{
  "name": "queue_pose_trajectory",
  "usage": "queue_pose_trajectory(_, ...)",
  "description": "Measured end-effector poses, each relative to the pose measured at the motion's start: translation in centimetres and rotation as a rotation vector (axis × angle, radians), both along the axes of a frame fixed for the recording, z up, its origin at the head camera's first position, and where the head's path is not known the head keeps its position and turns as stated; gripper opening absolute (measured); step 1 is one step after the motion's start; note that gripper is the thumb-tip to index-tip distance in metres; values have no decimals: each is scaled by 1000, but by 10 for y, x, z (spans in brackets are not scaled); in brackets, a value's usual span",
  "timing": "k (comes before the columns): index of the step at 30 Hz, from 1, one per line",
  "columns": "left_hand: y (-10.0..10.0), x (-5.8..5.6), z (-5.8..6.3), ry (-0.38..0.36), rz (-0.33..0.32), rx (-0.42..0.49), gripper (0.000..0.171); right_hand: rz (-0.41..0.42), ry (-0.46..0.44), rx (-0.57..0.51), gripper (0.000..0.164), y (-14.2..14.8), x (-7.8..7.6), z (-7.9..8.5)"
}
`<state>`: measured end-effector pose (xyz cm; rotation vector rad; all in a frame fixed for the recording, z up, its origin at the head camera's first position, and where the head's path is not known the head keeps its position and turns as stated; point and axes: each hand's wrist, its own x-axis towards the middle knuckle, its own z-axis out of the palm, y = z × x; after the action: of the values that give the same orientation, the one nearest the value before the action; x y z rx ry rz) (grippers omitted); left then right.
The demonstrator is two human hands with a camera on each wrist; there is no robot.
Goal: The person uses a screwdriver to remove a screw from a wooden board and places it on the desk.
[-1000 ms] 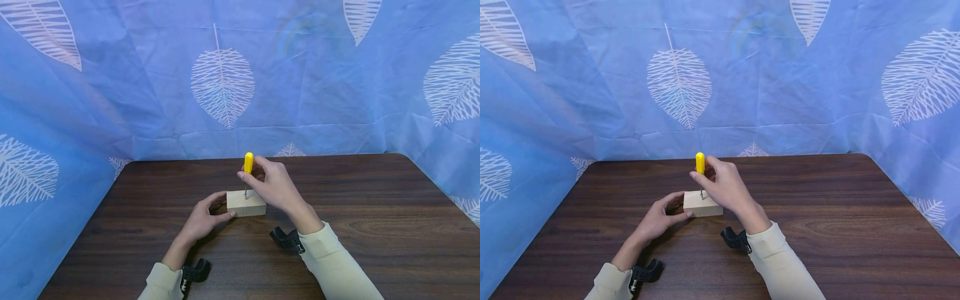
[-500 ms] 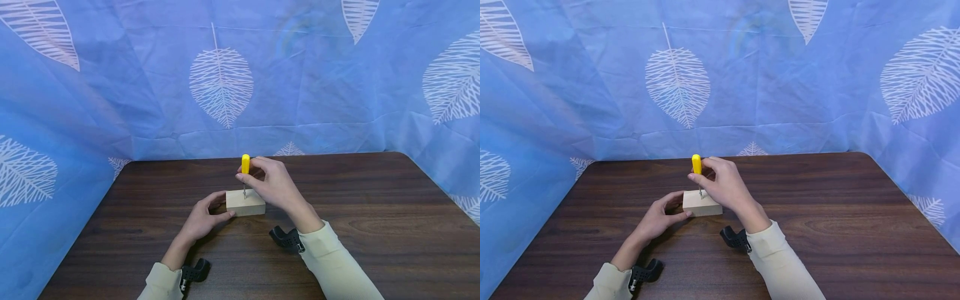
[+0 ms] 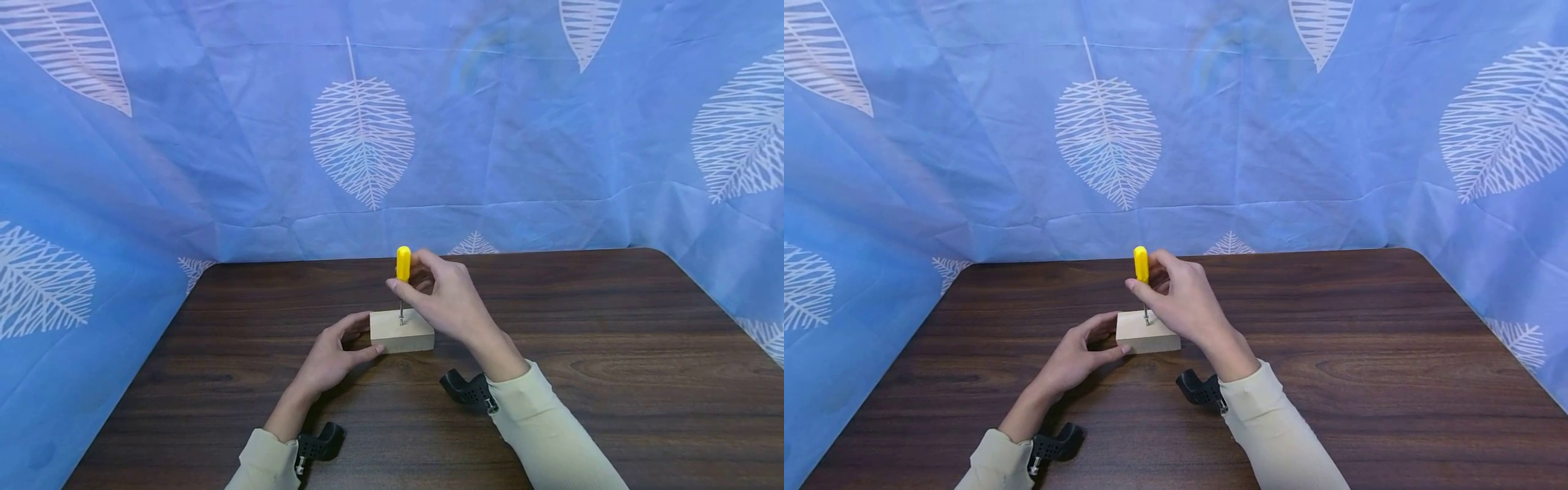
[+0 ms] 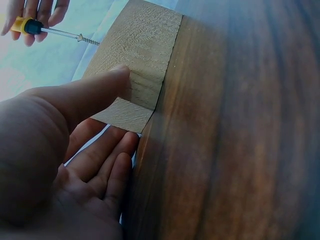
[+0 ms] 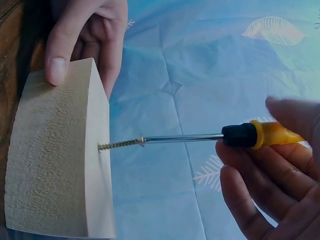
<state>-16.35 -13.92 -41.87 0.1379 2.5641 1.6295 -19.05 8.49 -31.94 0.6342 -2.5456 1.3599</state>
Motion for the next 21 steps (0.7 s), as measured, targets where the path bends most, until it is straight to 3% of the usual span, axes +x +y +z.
queue_pose_trajectory(6, 0, 0, 0, -1, 3, -6, 59, 17, 56, 16, 21, 0, 0, 0)
queue_pose_trajectory(21, -1, 0, -1, 8, -2, 6, 59, 35, 60, 20, 18, -1, 1, 3)
